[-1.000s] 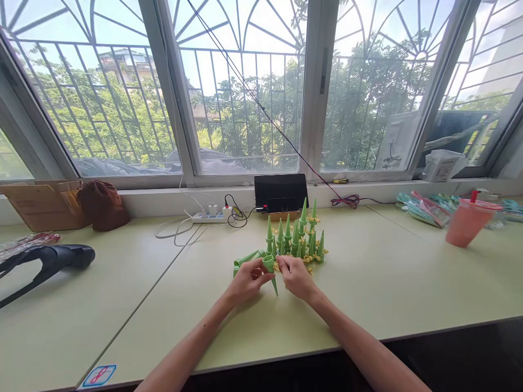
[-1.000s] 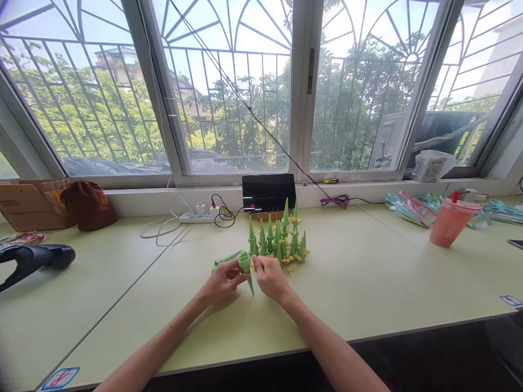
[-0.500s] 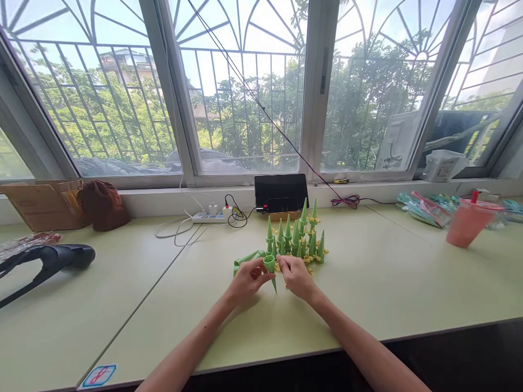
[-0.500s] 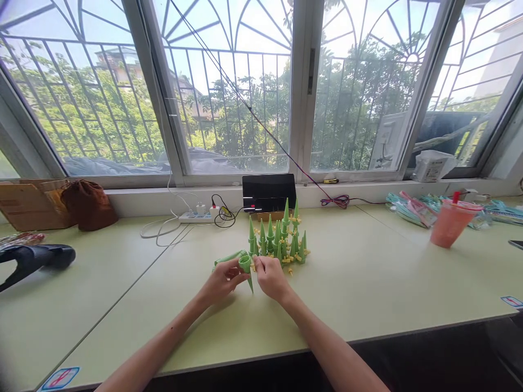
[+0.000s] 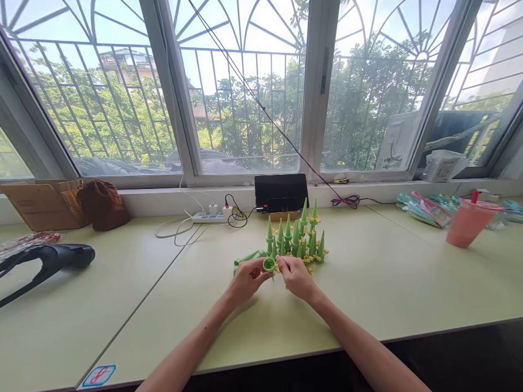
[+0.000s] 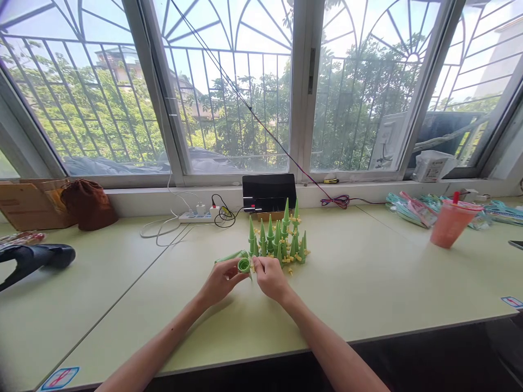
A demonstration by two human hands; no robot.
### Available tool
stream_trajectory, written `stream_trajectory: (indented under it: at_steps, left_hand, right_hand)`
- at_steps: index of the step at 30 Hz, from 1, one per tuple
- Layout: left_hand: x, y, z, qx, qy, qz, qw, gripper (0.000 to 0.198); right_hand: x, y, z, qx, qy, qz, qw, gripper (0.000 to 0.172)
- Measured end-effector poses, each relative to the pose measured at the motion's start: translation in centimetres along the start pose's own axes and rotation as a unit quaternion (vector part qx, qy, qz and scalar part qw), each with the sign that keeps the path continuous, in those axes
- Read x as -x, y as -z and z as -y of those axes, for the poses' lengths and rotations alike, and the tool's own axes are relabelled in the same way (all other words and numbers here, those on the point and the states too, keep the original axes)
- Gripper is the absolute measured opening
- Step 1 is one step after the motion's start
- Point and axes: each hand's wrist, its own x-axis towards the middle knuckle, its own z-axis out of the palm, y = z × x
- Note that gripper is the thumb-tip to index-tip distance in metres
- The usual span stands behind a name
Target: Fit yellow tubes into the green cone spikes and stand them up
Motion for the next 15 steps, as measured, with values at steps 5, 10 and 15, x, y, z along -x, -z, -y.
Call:
stream_trajectory:
  at_steps: [5,10,15]
  left_hand:
    - [0.1,-0.11,0.53,-0.024,-0.025,-0.016,0.999,0.026]
    - [0.14,0.0,0.48,-0.048,-0.054,-0.023,0.997,0.023]
    - [0.19,0.12,0.51,-0.063,-0.077,-0.031,0.995,0.023]
  right_hand:
    - [-0.01,-0.11,-0.16,0.012,-0.001,0.008,1.0,0.044]
    - [-0.09,-0.18,-0.21,0.018,0.001,0.017,1.0,0.043]
    - [-0.14,-0.18,-0.26,0.028,0.002,0.019,0.999,0.043]
